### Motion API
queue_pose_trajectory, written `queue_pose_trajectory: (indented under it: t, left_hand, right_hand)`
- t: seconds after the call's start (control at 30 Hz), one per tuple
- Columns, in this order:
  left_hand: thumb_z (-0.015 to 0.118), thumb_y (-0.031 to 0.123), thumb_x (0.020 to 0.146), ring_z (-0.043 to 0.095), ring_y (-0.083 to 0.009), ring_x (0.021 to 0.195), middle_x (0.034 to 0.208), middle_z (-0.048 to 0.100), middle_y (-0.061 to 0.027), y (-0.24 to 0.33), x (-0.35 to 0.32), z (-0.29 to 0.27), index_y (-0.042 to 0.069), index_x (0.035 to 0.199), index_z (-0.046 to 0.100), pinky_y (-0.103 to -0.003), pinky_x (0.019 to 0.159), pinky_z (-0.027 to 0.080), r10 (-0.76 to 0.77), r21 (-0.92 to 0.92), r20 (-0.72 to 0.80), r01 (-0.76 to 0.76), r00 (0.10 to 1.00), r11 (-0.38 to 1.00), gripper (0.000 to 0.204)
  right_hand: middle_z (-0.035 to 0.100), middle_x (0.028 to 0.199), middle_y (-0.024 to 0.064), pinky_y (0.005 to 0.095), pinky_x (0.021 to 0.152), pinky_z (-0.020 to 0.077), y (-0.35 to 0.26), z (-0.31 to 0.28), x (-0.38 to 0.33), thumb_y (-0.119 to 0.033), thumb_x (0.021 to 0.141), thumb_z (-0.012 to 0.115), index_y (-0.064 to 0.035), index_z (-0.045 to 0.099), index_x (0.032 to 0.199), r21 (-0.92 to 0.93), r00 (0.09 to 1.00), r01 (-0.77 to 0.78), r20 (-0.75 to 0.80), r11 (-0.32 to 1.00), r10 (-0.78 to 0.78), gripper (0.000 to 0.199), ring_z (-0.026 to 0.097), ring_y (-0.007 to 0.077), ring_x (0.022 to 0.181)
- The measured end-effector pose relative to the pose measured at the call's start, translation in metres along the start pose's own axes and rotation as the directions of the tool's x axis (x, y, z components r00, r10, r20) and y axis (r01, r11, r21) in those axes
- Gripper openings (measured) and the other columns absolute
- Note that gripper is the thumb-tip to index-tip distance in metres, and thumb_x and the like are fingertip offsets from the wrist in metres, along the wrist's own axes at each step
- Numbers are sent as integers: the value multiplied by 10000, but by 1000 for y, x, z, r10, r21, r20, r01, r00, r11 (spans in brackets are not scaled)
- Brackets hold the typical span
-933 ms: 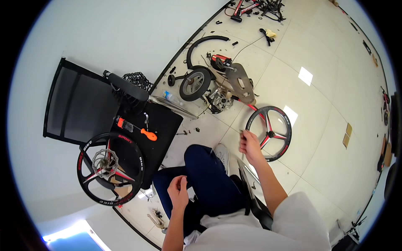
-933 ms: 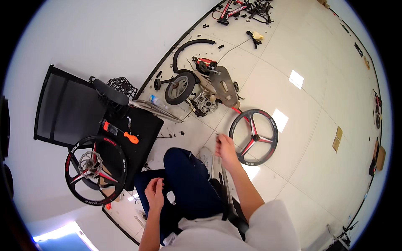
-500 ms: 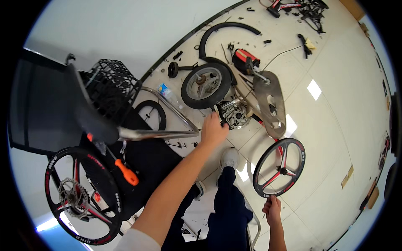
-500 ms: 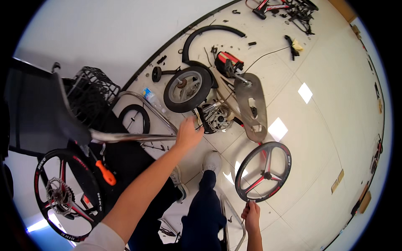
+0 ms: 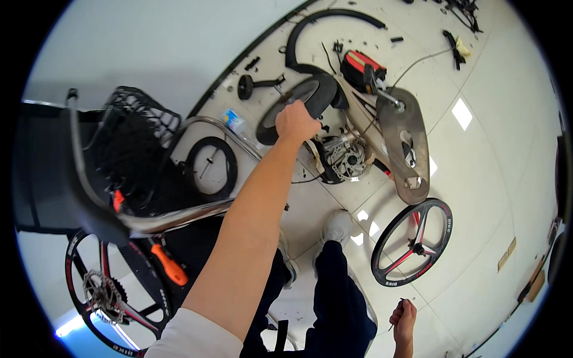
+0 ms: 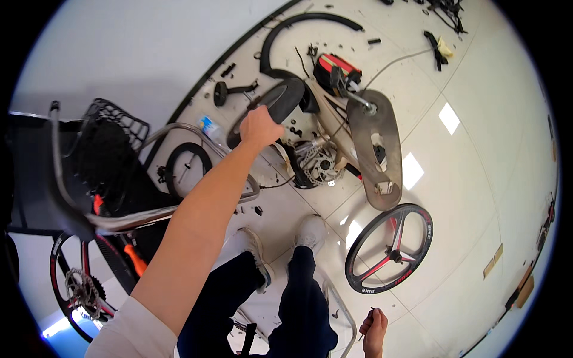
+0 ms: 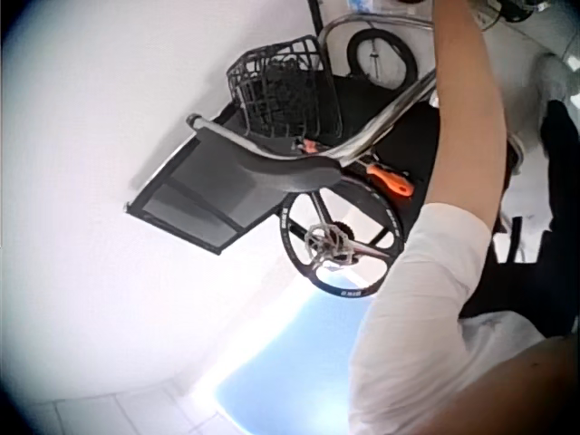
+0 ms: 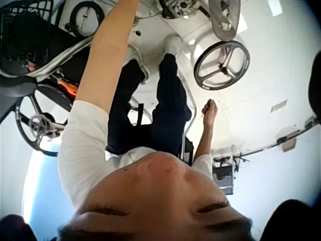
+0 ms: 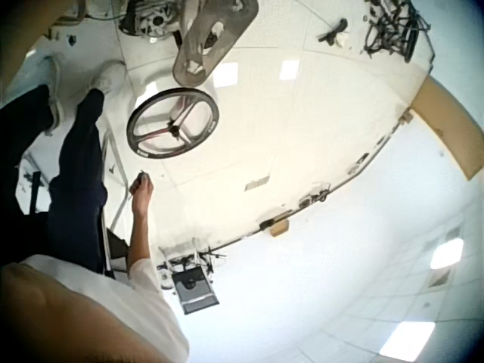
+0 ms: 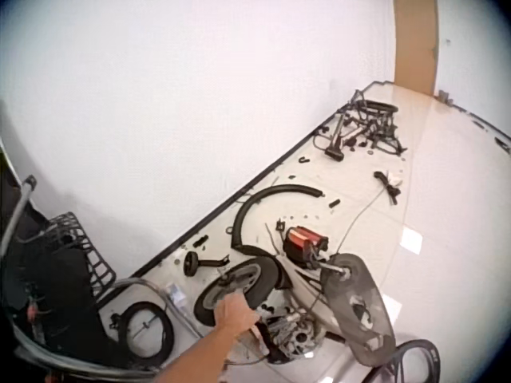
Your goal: The person sits on an office chair and assembles bicycle wheels by attaching tires to rims and securing brake discs. They handle multiple wheel components, including rims, tires, and brake rotors, using their hands to fit and tighten the parts.
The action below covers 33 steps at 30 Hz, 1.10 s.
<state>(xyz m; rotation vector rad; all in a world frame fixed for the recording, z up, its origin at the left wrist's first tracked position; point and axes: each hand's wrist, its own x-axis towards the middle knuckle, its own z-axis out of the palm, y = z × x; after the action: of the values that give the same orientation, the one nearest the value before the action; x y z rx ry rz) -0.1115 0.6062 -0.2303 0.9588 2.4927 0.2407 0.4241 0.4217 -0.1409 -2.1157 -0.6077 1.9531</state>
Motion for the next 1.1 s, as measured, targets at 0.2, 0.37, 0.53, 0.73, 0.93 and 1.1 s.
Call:
queue_pose_trajectory:
  t: [0.2, 0.37, 0.53, 0.73, 0.93, 1.1]
  left_hand:
    - [691, 264, 643, 686, -359, 845, 885, 693, -243, 66, -76, -117, -74, 859, 686, -404, 767, 545, -187, -431, -104, 125, 977, 894, 402]
    - [710, 318, 616, 673, -300, 673, 691, 675, -175, 111, -215, -258, -50, 765, 681, -377, 659, 528, 145, -580, -226, -252, 963, 775, 398]
    - [578, 55, 675, 570, -170, 613, 708, 603, -93, 64, -371, -357, -79, 920, 600, -289, 612, 464, 355, -956, -198, -260, 914, 136, 280]
    - [520, 51, 524, 602, -259, 647, 762, 607, -159, -43, -529, -382, -106, 952, 589, -356, 680, 518, 131, -970, -244, -240, 961, -50, 461]
    - [498, 31, 568, 599, -266, 635, 747, 588, -164, -148, -618, -346, -99, 950, 560, -366, 631, 544, -357, -956, -245, -286, 902, -66, 408]
    - [486, 66, 606, 582, -259, 601, 725, 573, -159, -205, -623, -330, -93, 914, 555, -371, 614, 543, -576, -946, -223, -317, 786, -66, 353]
  right_hand:
    - [279, 561, -76, 218, 399, 199, -46, 19, -53, -260, 999, 436, -117, 439, 750, 3, 971, 203, 129, 979, -202, 288, 239, 36, 444]
    - [296, 599, -81, 212, 424, 213, -95, 17, -106, -311, 1016, 449, -131, 448, 798, 29, 890, 411, 206, 911, -408, 283, 252, 27, 484]
    - [331, 624, -79, 203, 452, 233, -138, 60, -174, -317, 1035, 420, -121, 477, 844, -11, 698, 664, 367, 748, -615, 280, 273, 27, 514]
    - [409, 624, -55, 201, 454, 275, -127, 144, -263, -286, 1030, 436, -85, 525, 843, 3, 464, 766, 689, 643, -557, 289, 359, 33, 509]
    - [439, 677, -23, 217, 583, 335, -66, 236, -303, -199, 1013, 449, -39, 545, 893, 2, 212, 842, 919, 539, -333, 222, 399, 62, 628]
    - [595, 805, 60, 271, 700, 440, -22, 303, -315, -157, 1009, 437, -26, 537, 1026, 34, 51, 890, 984, 454, -173, 166, 536, 142, 723]
